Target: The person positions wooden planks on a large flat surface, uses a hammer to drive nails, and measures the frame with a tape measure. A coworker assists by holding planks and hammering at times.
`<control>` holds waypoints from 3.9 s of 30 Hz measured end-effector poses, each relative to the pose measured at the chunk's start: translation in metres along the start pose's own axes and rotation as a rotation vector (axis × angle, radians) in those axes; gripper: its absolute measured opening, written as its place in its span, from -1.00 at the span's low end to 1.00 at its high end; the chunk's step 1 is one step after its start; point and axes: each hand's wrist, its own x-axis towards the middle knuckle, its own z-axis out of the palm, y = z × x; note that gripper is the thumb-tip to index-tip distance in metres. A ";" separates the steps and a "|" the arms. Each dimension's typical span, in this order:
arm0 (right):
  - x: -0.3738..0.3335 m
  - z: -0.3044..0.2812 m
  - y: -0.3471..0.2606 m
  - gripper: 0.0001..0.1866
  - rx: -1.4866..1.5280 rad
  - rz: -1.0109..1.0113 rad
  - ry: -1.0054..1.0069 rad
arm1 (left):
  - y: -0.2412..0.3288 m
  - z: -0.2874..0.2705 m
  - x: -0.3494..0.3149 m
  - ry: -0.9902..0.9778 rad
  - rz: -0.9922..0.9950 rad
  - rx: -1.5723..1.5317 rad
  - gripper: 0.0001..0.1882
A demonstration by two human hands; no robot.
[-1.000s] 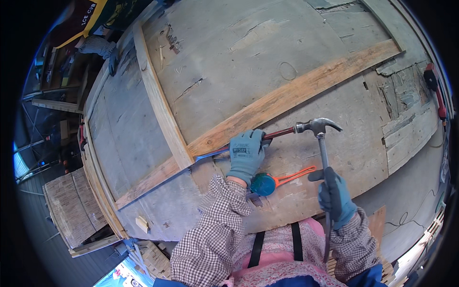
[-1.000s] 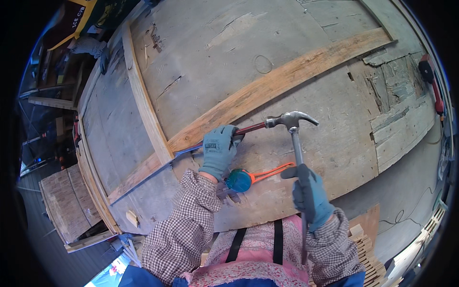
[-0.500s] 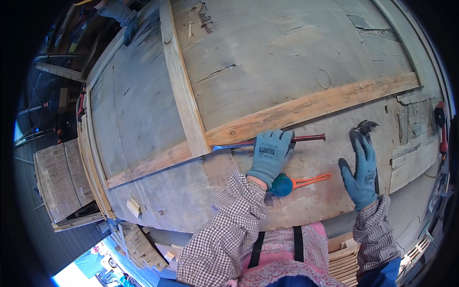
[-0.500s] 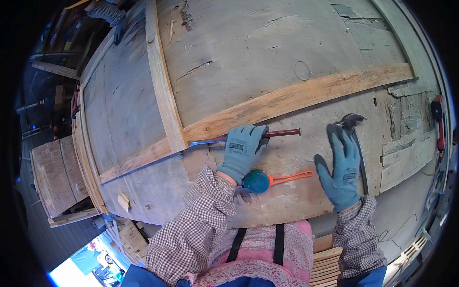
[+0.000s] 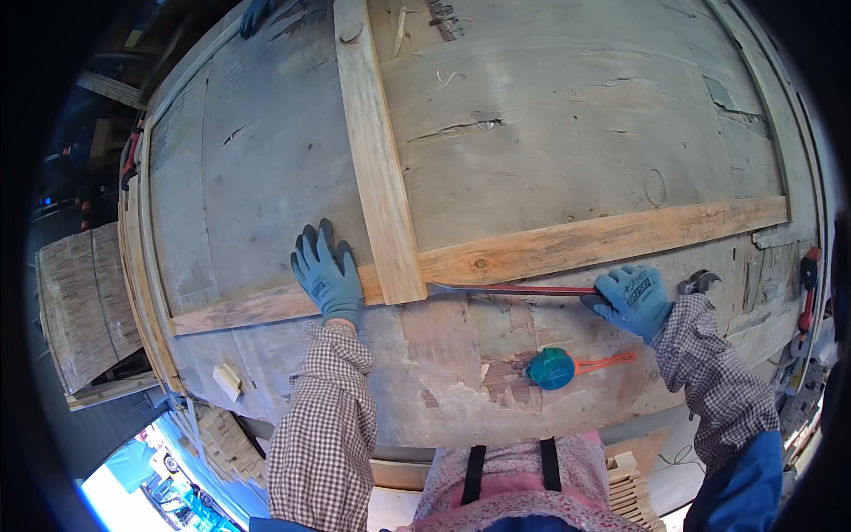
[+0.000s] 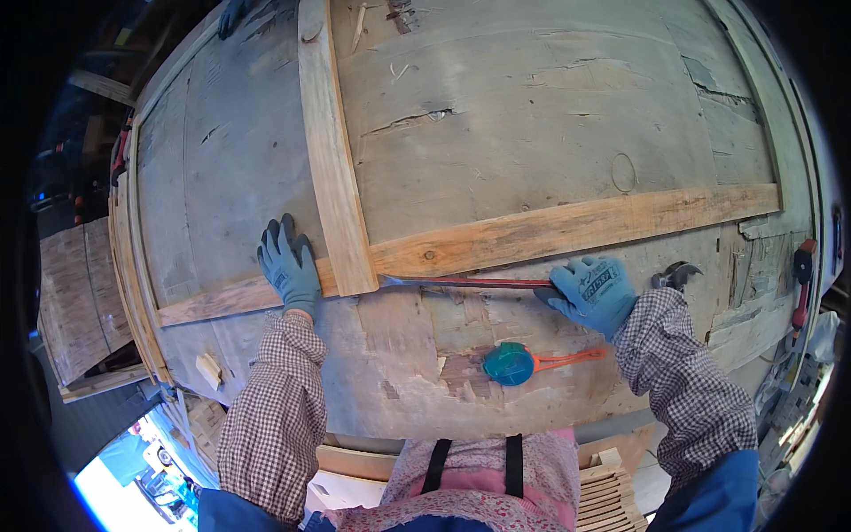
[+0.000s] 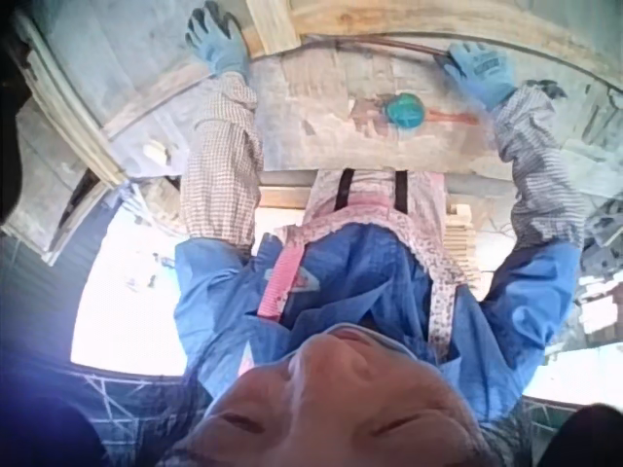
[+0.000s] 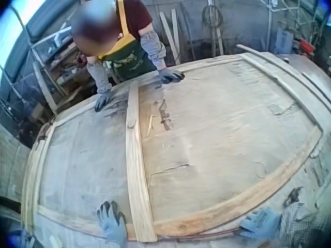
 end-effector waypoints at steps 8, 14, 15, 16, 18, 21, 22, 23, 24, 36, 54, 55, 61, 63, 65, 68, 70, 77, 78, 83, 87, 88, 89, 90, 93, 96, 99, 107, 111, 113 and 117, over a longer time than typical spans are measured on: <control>0.001 0.023 0.010 -0.64 -0.045 -0.011 -0.013 | -0.002 -0.009 0.017 -0.236 0.190 0.096 -0.39; -0.002 -0.004 -0.003 -0.65 0.099 0.081 -0.081 | -0.005 -0.009 0.019 -0.243 0.151 -0.022 -0.38; -0.003 -0.008 -0.004 -0.65 0.141 0.104 -0.096 | -0.003 -0.010 0.016 -0.248 0.145 -0.027 -0.38; -0.003 -0.019 -0.008 -0.65 0.168 0.135 -0.106 | -0.001 -0.010 0.018 -0.249 0.140 -0.029 -0.38; -0.008 -0.041 -0.021 -0.64 0.230 0.202 -0.144 | -0.002 -0.013 0.018 -0.254 0.134 -0.047 -0.39; -0.008 -0.024 -0.014 -0.65 0.226 0.168 -0.083 | 0.001 -0.012 0.018 -0.260 0.138 -0.063 -0.39; -0.004 -0.013 -0.007 -0.64 0.195 0.123 -0.040 | 0.001 -0.010 0.020 -0.262 0.141 -0.061 -0.39; -0.002 -0.001 -0.002 -0.64 0.170 0.074 -0.007 | 0.000 -0.008 0.021 -0.252 0.145 -0.058 -0.39; -0.002 0.009 0.002 -0.64 0.146 0.027 0.026 | -0.003 -0.007 0.022 -0.242 0.151 -0.056 -0.39; 0.000 0.030 0.009 -0.60 0.043 -0.007 0.003 | -0.006 -0.011 0.018 -0.253 0.160 -0.026 -0.40; -0.038 -0.118 -0.106 -0.64 0.254 0.312 -0.163 | -0.006 -0.013 0.016 -0.243 0.120 -0.062 -0.41; -0.038 -0.114 -0.103 -0.64 0.254 0.308 -0.156 | -0.008 -0.012 0.019 -0.241 0.121 -0.051 -0.41; -0.021 -0.006 -0.032 -0.68 0.365 0.267 -0.106 | -0.005 -0.006 0.017 -0.229 0.163 -0.022 -0.40; -0.018 0.018 -0.021 -0.67 0.348 0.237 -0.106 | -0.006 -0.006 0.019 -0.219 0.171 -0.009 -0.40; -0.018 0.031 -0.017 -0.66 0.300 0.196 -0.111 | -0.006 -0.006 0.020 -0.207 0.177 -0.021 -0.40; -0.014 0.033 -0.016 -0.66 0.224 0.117 -0.086 | -0.005 -0.007 0.019 -0.212 0.174 -0.020 -0.39; -0.012 0.034 -0.009 -0.66 0.237 0.092 -0.050 | -0.004 -0.008 0.019 -0.224 0.178 -0.025 -0.39; -0.016 0.047 -0.011 -0.65 0.152 0.073 0.076 | -0.006 -0.009 0.017 -0.220 0.184 -0.032 -0.38; -0.017 0.048 -0.012 -0.65 0.143 0.093 0.080 | -0.007 -0.008 0.016 -0.214 0.181 -0.033 -0.38; -0.039 0.023 -0.052 -0.68 0.296 0.330 -0.079 | -0.006 -0.001 0.018 -0.175 0.180 -0.048 -0.39; -0.024 0.022 -0.034 -0.70 0.160 0.182 0.127 | -0.007 -0.001 0.017 -0.169 0.189 -0.044 -0.39; -0.014 0.014 -0.025 -0.65 0.175 0.150 0.150 | -0.003 -0.001 0.020 -0.179 0.203 -0.015 -0.41; -0.011 0.012 -0.024 -0.61 0.139 0.111 0.241 | -0.007 -0.003 0.020 -0.175 0.210 -0.016 -0.41; -0.009 0.011 -0.024 -0.56 0.102 0.072 0.333 | -0.010 -0.004 0.021 -0.170 0.217 -0.017 -0.40; -0.014 0.003 -0.023 -0.41 0.017 0.008 0.339 | -0.010 -0.002 0.014 -0.189 0.208 -0.023 -0.41; 0.002 -0.023 -0.014 -0.29 -0.019 0.050 0.185 | -0.009 -0.002 0.020 -0.214 0.216 -0.015 -0.41; 0.029 -0.035 0.002 -0.22 -0.012 0.043 0.074 | -0.005 -0.001 0.020 -0.238 0.217 -0.032 -0.38; 0.043 -0.005 0.020 -0.33 -0.069 -0.078 0.230 | -0.004 -0.015 0.020 -0.280 0.198 -0.043 -0.38; 0.042 -0.010 0.015 -0.37 -0.069 -0.053 0.266 | -0.004 -0.011 0.021 -0.269 0.207 -0.035 -0.38; 0.039 -0.023 0.007 -0.37 -0.106 -0.021 0.221 | -0.007 -0.006 0.019 -0.236 0.195 -0.059 -0.37; 0.011 -0.002 -0.018 -0.61 -0.174 0.083 0.465 | -0.010 -0.003 0.017 -0.185 0.192 -0.063 -0.38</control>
